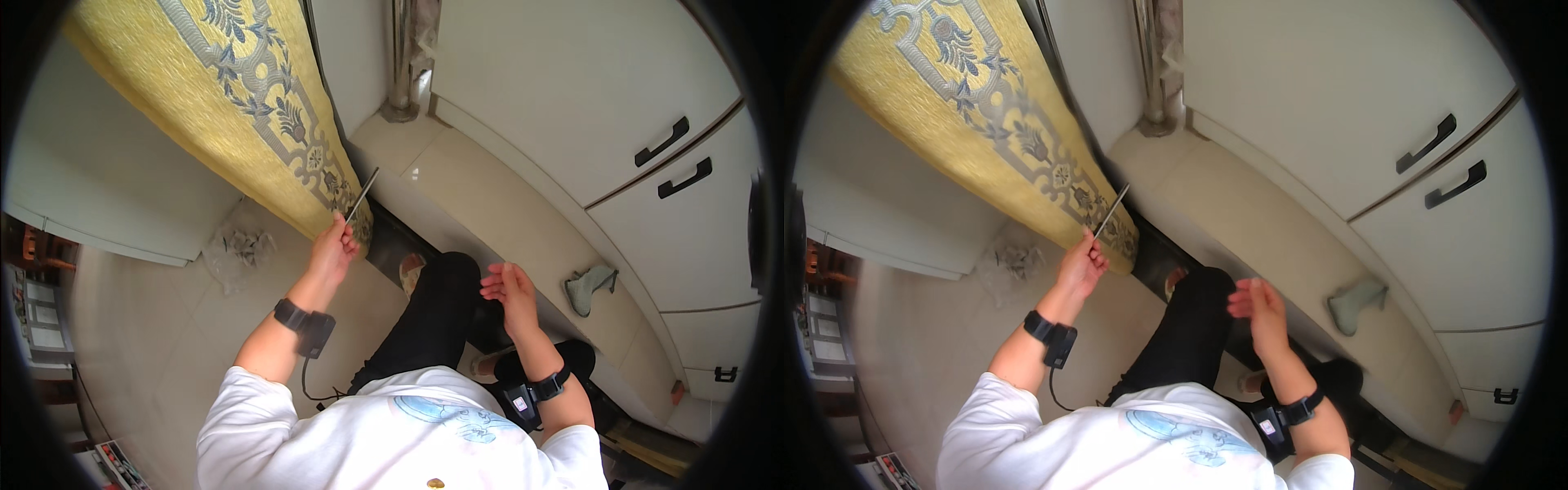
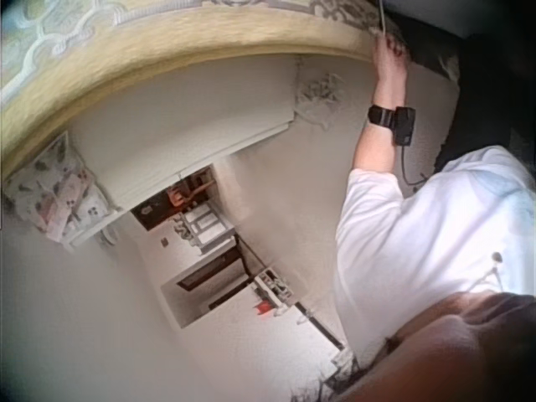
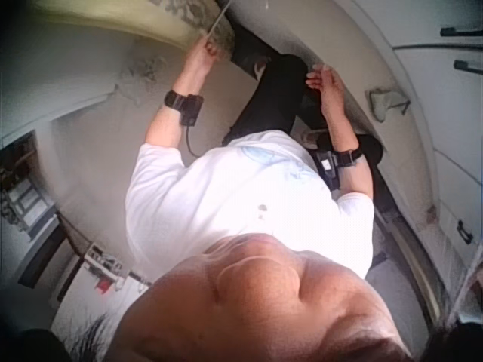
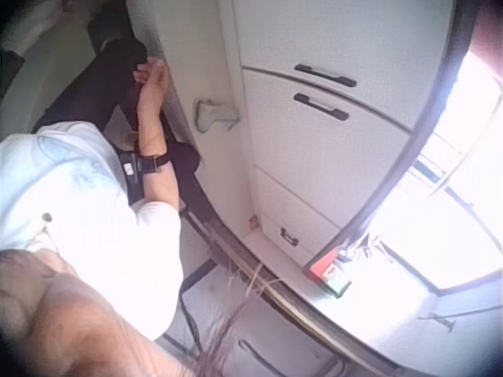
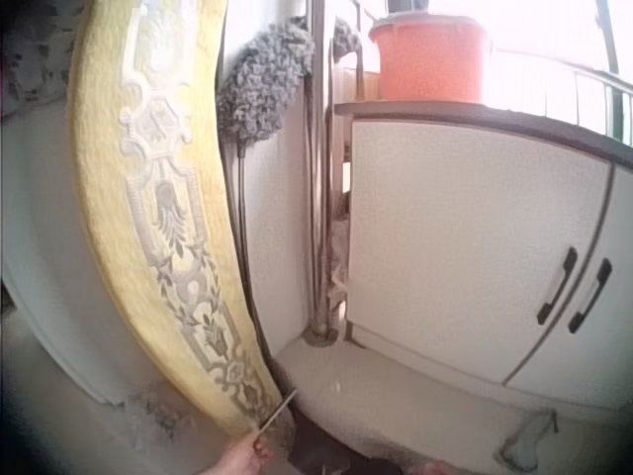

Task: The person wipes a surface with a cloth, handles plastic bags, and organizes items including tote bags and packaged goods inside a cabinet.

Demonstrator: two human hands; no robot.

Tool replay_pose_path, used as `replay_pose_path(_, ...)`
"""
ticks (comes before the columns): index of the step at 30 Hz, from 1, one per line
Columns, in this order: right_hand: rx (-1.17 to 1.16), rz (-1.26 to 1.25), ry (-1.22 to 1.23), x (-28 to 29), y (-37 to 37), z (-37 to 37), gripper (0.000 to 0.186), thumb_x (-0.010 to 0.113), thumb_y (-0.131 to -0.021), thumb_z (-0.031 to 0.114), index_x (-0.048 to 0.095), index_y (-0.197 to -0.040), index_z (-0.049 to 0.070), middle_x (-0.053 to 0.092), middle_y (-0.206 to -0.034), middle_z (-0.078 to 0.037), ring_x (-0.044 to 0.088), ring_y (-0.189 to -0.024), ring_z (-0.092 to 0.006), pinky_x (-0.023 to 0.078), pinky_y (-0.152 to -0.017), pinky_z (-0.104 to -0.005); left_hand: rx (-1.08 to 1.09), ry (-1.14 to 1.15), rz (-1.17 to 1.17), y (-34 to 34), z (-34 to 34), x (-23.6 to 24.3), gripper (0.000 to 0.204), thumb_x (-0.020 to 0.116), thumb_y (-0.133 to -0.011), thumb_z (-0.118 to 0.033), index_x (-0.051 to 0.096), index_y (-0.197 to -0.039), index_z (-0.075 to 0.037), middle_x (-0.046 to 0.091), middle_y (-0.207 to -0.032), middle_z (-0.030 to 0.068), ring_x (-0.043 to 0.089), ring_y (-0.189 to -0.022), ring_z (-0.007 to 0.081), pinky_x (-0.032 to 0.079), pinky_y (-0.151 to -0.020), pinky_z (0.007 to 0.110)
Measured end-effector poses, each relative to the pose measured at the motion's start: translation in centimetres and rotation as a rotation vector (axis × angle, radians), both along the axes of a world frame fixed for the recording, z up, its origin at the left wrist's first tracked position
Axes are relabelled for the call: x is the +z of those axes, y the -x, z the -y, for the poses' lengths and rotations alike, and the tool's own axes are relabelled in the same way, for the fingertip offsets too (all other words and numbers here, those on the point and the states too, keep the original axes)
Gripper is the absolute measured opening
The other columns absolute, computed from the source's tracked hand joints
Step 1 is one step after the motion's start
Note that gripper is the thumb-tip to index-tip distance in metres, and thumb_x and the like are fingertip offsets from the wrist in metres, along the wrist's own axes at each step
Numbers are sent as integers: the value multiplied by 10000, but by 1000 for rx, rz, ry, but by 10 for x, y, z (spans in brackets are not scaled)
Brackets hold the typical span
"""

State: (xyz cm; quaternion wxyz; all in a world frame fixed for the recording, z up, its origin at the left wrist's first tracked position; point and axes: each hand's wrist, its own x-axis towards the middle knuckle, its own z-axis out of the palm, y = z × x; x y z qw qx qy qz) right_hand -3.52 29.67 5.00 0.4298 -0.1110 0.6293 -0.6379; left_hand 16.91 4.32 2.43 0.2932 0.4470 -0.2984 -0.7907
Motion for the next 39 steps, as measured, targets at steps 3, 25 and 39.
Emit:
replay_pose_path(3, -44, -508, -72, -17, 25, -25, 260, 470, -942, 257, 568, -997, 23, 607, -840, -74, 576, -747, -157, 472, -683, -268, 23, -44, -15, 24, 15, -12, 336, 503, -913, -400, 490, -729, -119, 392, -610, -38, 406, -559, 90, 389, -557, 235)
replay_pose_path(25, -180, -1536, -649, -100, 119, -120, 215, 517, -832, 94, 522, -1020, -9, 466, -1166, -250, 441, -1065, -412, 332, -934, -471, -233, 427, 339, 119, 120, -39, 361, 456, -927, -352, 539, -747, -50, 523, -712, 22, 481, -617, 135, 419, -583, 269)
replay_pose_path(39, -77, -1556, -687, -95, 111, -116, 224, 472, -848, 80, 480, -1042, -33, 427, -1197, -262, 416, -1092, -408, 325, -948, -461, -208, 284, 173, 209, 128, -35, 356, 439, -935, -343, 557, -750, -63, 529, -670, 27, 508, -549, 136, 424, -518, 269)
